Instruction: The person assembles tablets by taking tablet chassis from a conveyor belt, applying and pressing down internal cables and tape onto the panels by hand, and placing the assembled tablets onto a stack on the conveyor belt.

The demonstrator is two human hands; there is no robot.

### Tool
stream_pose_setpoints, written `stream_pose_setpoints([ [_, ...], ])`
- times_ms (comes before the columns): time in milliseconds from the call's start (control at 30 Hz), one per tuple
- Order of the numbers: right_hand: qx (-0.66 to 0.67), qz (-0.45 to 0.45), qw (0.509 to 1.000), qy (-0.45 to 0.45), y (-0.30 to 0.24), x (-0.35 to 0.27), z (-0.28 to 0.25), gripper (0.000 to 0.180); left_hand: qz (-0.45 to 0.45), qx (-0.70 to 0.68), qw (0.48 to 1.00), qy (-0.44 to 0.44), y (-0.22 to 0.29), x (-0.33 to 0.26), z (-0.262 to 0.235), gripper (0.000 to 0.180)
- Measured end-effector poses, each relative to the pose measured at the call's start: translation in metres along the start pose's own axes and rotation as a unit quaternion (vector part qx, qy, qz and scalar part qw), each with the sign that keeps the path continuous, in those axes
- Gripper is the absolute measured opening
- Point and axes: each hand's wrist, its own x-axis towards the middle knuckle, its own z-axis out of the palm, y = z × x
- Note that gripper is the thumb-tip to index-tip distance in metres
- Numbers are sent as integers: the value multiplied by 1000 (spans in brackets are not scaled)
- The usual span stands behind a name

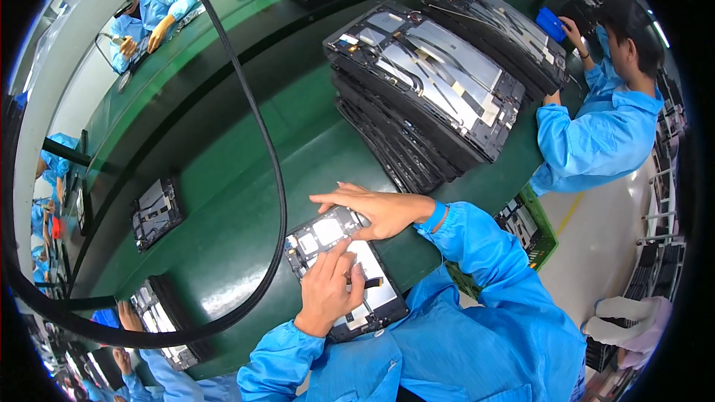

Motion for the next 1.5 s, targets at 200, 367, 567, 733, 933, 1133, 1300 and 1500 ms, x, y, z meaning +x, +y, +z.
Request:
stream_pose_setpoints([
  [200,16,25,1000,-1,-13,-3,3,103,5,-8,1000,8,-2,0,0,16],
  [367,13,7,1000,10,-9,-6,9,101,-1,-9,1000,3,-1,-2,-2,16],
  [567,5,-1,1000,22,-1,-8,11,97,8,-9,1000,1,-3,-3,-3,18],
  [733,7,16,999,40,-6,-6,3,90,13,-3,1000,-7,-2,-4,-4,19],
  [933,83,54,990,104,-13,3,5,75,33,13,999,-8,-4,-4,-3,19],
  [1133,41,53,988,142,-10,11,6,65,43,23,999,-10,-6,-2,-3,19],
  [1300,38,77,987,135,-15,13,2,63,35,22,999,-19,-2,2,-5,24],
  [1500,52,87,986,133,-15,15,2,61,48,42,998,-21,-4,-1,-4,29],
])
